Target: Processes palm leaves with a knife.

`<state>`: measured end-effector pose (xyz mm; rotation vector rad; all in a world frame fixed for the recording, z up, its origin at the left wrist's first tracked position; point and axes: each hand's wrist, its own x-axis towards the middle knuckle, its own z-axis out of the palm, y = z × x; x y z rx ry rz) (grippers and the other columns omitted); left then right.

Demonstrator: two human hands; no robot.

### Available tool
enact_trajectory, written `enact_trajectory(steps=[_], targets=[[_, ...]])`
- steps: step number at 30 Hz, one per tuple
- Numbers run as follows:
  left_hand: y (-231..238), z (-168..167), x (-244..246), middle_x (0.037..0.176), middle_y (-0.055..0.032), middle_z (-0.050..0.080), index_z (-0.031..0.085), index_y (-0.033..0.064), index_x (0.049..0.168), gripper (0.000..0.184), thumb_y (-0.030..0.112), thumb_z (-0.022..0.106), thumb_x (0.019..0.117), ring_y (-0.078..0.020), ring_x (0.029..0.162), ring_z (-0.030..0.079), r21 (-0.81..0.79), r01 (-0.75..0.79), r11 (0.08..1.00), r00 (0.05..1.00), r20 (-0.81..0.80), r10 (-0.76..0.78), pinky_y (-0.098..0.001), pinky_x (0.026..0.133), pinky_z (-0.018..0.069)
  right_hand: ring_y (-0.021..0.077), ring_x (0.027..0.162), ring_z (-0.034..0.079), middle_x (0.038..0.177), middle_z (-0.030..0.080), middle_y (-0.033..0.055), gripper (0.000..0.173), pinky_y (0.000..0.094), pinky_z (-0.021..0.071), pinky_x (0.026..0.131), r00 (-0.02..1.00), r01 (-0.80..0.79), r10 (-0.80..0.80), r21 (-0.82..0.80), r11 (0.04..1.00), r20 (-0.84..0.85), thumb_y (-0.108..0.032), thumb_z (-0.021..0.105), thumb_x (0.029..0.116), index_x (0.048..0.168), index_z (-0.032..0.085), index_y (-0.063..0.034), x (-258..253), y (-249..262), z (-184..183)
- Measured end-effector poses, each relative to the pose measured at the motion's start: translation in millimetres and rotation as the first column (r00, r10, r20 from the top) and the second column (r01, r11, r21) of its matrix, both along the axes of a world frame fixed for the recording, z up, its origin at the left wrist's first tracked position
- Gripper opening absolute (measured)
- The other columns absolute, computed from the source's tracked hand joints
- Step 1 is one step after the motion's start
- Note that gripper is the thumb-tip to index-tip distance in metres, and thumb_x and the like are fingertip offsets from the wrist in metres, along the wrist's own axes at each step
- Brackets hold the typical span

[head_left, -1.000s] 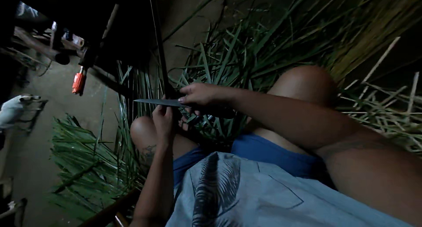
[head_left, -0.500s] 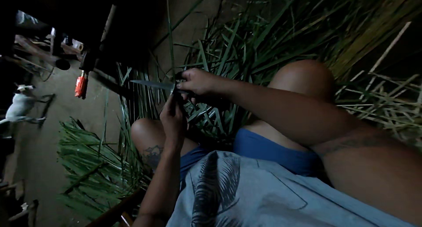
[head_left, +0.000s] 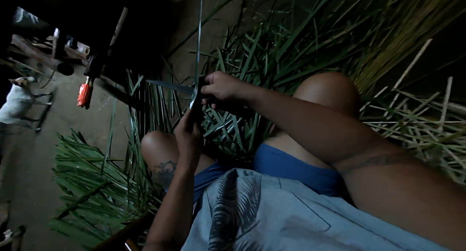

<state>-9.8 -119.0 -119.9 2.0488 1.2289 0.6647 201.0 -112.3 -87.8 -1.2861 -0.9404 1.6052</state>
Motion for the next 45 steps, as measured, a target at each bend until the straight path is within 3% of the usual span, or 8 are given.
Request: enact_trajectory(steps=[8,13,18,22,27,31,39,45], targets=[[-0.4,-2.1,-13.1,0.113,-0.0099,0.072,0.060,0.0079,0.141,0.040,0.003,0.055,0.1019,-0.0111,0.087,0.070,0.083,0.025,0.996,0.999,-0.041,-0.021,-0.0311,0.078,0.0596,0.0115,0.057,0.061,0.082,0.066,0.0076,0.022,0.0225,0.0525,0.050,0.997,0.052,-0.053,-0.023,0.998,-0.049,-0.016,0.048,0.1095,0.121,0.060,-0.0019,-2.8,2.0,-1.9],[-0.7,-5.7,-19.3,0.106,-0.0083,0.074,0.060,0.0088,0.141,0.041,0.003,0.056,0.1009,-0.0105,0.083,0.070,0.089,0.046,0.995,0.998,-0.035,-0.043,-0.0308,0.076,0.0603,0.0128,0.060,0.063,0.087,0.066,0.0090,0.024,0.0241,0.0540,0.053,0.996,0.073,-0.074,-0.031,0.997,-0.054,-0.016,0.047,0.1095,0.124,0.061,-0.0034,-4.1,2.0,-3.3],[-10.5,-8.5,-30.0,0.115,-0.0105,0.073,0.061,0.0064,0.140,0.042,0.001,0.055,0.0993,-0.0117,0.098,0.071,0.075,0.085,0.994,0.995,-0.055,-0.081,-0.0313,0.088,0.0593,0.0119,0.059,0.061,0.083,0.064,0.0052,0.029,0.0242,0.0533,0.052,0.969,0.234,-0.233,0.002,0.972,-0.080,-0.024,0.048,0.1106,0.131,0.061,-0.0068,15.0,10.3,-5.1],[-14.8,-17.5,-42.6,0.114,-0.0083,0.073,0.061,0.0089,0.141,0.045,0.000,0.056,0.0972,-0.0116,0.098,0.071,0.094,0.128,0.987,0.990,-0.075,-0.121,-0.0317,0.089,0.0593,0.0120,0.058,0.061,0.083,0.064,0.0059,0.029,0.0236,0.0530,0.050,0.943,0.312,-0.312,-0.017,0.950,-0.120,-0.024,0.049,0.1101,0.131,0.061,-0.0062,30.1,11.7,-7.0],[-9.4,-23.1,-62.5,0.114,-0.0067,0.072,0.059,0.0128,0.144,0.050,0.001,0.062,0.0952,-0.0135,0.094,0.071,0.160,0.209,0.965,0.975,-0.106,-0.194,-0.0337,0.084,0.0610,0.0126,0.059,0.061,0.084,0.065,0.0070,0.031,0.0233,0.0530,0.051,0.918,0.369,-0.370,-0.029,0.929,-0.146,-0.023,0.048,0.1104,0.133,0.060,-0.0062,44.1,14.2,-6.9],[-9.5,-19.9,-74.0,0.112,-0.0064,0.073,0.062,0.0143,0.141,0.043,0.003,0.056,0.0996,-0.0142,0.088,0.071,0.216,0.208,0.954,0.970,-0.170,-0.173,-0.0347,0.077,0.0620,0.0125,0.056,0.060,0.081,0.064,0.0066,0.028,0.0241,0.0530,0.049,0.892,0.419,-0.420,-0.044,0.907,-0.166,-0.023,0.048,0.1105,0.129,0.060,-0.0064,53.6,14.8,-5.2],[-10.7,-14.9,-98.3,0.116,-0.0128,0.073,0.065,0.0090,0.138,0.038,0.007,0.053,0.1020,-0.0235,0.096,0.073,0.342,0.217,0.914,0.944,-0.313,-0.107,-0.0419,0.084,0.0615,0.0127,0.057,0.060,0.083,0.064,0.0069,0.027,0.0249,0.0528,0.049,0.854,0.494,-0.493,-0.038,0.868,-0.167,-0.022,0.045,0.1105,0.128,0.058,-0.0067,72.5,15.8,-5.5],[-3.3,-8.7,-130.6,0.115,-0.0143,0.073,0.064,0.0160,0.140,0.041,0.008,0.053,0.1009,-0.0319,0.087,0.073,0.404,0.205,0.891,0.916,-0.401,-0.029,-0.0547,0.071,0.0597,0.0129,0.057,0.058,0.081,0.063,0.0061,0.030,0.0258,0.0520,0.050,0.817,0.544,-0.539,-0.040,0.838,-0.204,-0.024,0.045,0.1102,0.131,0.060,-0.0090,91.3,15.6,-5.3]])
